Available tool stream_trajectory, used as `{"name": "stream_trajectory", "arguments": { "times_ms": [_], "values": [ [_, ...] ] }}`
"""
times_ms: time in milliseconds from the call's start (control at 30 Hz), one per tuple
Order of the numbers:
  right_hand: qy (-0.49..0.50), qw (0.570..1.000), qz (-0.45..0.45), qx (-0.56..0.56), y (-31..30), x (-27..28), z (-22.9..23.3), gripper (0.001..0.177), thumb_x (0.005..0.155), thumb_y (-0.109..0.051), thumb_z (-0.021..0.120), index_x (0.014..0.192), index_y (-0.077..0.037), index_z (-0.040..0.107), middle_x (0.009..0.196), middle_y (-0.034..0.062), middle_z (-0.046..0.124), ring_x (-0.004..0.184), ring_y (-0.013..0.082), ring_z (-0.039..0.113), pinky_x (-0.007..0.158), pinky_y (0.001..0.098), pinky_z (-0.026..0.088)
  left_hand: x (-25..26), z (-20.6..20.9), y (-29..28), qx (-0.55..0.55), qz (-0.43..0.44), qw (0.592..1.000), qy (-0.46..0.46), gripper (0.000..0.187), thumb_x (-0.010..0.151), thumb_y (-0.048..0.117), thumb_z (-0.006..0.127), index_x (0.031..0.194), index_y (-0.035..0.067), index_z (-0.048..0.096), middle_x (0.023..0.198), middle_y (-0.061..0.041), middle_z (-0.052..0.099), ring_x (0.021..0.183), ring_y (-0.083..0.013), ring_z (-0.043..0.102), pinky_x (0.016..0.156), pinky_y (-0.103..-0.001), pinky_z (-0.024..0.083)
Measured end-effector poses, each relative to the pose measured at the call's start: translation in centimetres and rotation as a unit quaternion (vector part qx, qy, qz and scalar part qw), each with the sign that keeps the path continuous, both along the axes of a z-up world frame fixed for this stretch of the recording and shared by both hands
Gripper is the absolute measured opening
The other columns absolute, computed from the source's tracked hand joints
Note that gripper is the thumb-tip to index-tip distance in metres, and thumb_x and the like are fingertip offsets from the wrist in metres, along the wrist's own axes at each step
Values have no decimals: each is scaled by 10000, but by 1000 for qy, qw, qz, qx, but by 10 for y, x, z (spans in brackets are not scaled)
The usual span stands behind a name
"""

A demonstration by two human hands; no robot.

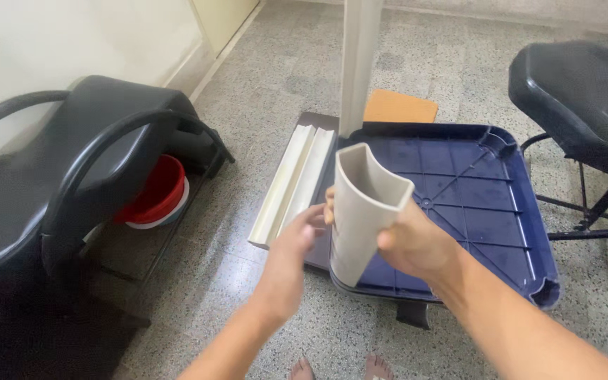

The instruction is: The person inserts four white plastic legs into the corners of an upside-down blue plastic tray. They then flip the tray upright to complete the assembly.

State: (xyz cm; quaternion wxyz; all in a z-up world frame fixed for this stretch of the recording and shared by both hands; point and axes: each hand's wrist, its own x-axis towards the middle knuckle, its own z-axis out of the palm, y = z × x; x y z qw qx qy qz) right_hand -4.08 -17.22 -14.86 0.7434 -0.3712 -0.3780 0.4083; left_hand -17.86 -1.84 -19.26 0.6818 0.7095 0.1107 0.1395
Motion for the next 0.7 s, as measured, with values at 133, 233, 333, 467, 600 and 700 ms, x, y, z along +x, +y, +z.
{"name": "stream_trajectory", "arguments": {
  "times_ms": [133, 233, 333, 467, 600, 700],
  "values": [
    [2, 1000, 2, -7, 18, 7, 3, 883, 749, -429, 959, 1381, 4, 519, 1197, 105, 665, 1144, 203, 658, 997, 388, 547, -8, 19, -19, 191, 25, 979, -62, 822, 884, 431, 654, 1519, -25, 399, 1393, -217, 597, 1317, -325, 588, 1108, -454, 435],
    [4, 1000, 0, -14, 29, 11, 5, 843, 767, -416, 949, 1372, -5, 528, 1197, 87, 666, 1139, 185, 658, 997, 373, 551, 7, 33, -24, 251, 77, 965, 1, 1028, 720, 394, 808, 1538, -3, 327, 1325, -225, 607, 1243, -349, 612, 1020, -449, 483],
    [-2, 1000, -5, -11, 35, 17, 5, 815, 788, -407, 942, 1375, -14, 535, 1201, 65, 663, 1148, 170, 652, 1002, 363, 542, 21, 41, -25, 234, 97, 967, 39, 1022, 693, 310, 855, 1525, 19, 338, 1313, -213, 635, 1220, -351, 641, 977, -433, 516],
    [0, 1000, -12, -27, 40, 27, 4, 788, 762, -410, 940, 1335, -32, 554, 1170, 64, 680, 1116, 172, 661, 975, 364, 550, 30, 46, -23, 210, 109, 972, 1, 982, 730, 242, 848, 1527, 22, 319, 1288, -228, 656, 1198, -374, 653, 939, -446, 525],
    [-17, 1000, -11, -12, 44, 33, 4, 746, 805, -395, 942, 1323, -6, 573, 1184, 77, 670, 1138, 178, 643, 1020, 366, 520, 39, 48, -21, 222, 114, 968, 38, 818, 759, 224, 818, 1446, 44, 411, 1189, -220, 716, 1131, -404, 673, 885, -472, 535],
    [-21, 999, -2, -40, 43, 38, 9, 781, 789, -414, 940, 1343, -12, 565, 1233, 80, 640, 1191, 188, 623, 1060, 387, 503, 45, 50, -20, 241, 118, 963, 32, 739, 770, 201, 800, 1387, 21, 434, 1130, -241, 714, 1081, -433, 674, 858, -496, 526]
  ]
}}
